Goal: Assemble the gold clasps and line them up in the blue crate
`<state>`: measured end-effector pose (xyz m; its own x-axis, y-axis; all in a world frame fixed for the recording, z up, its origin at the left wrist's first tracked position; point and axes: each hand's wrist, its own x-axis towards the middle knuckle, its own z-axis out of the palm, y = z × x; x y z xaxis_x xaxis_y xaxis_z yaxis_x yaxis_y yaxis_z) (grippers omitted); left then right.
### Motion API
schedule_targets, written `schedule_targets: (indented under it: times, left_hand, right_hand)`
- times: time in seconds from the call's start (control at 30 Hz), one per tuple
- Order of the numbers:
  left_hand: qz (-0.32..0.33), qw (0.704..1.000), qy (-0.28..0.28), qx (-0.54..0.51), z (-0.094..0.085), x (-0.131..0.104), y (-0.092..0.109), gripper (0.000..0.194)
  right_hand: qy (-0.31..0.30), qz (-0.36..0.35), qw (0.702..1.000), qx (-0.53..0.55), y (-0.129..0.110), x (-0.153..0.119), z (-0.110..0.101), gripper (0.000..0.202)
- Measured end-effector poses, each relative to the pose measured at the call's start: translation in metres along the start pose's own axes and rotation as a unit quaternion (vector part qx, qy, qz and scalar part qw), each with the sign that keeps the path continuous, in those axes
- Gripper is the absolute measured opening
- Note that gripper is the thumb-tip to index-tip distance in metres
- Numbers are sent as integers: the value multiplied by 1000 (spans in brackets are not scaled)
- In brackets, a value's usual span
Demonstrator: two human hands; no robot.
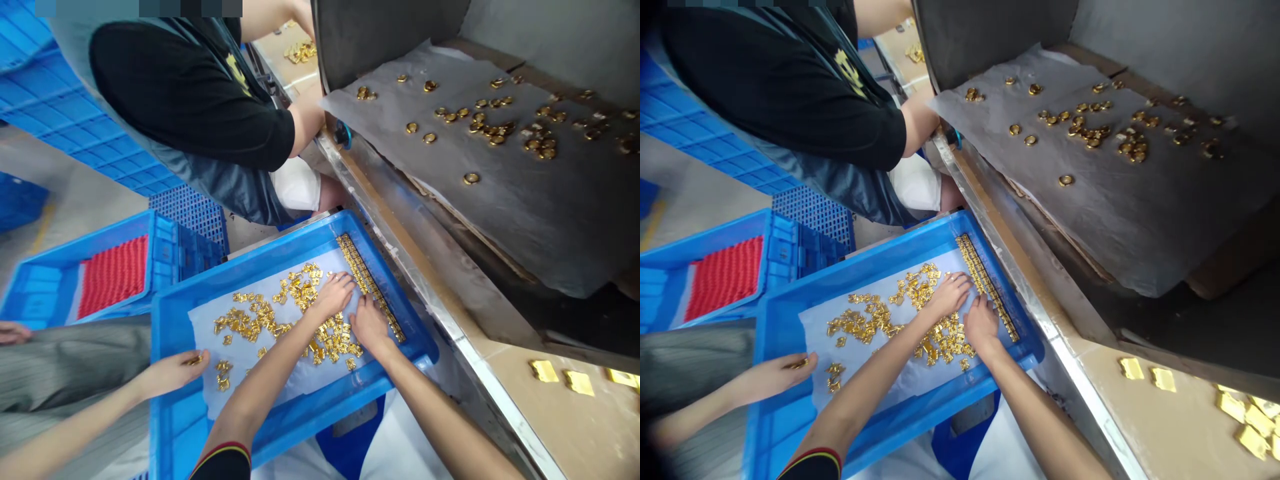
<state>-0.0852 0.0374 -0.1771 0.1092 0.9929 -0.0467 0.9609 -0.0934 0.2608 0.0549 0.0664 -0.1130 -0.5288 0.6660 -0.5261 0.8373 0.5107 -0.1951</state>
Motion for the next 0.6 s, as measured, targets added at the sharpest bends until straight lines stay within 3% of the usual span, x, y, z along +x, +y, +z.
schedule_targets:
  times: [0.6]
  left_hand:
    - [16,999,7,-28,5,4,-4,21]
  right_hand:
    - [18,-46,998,31,-2,3,1,41]
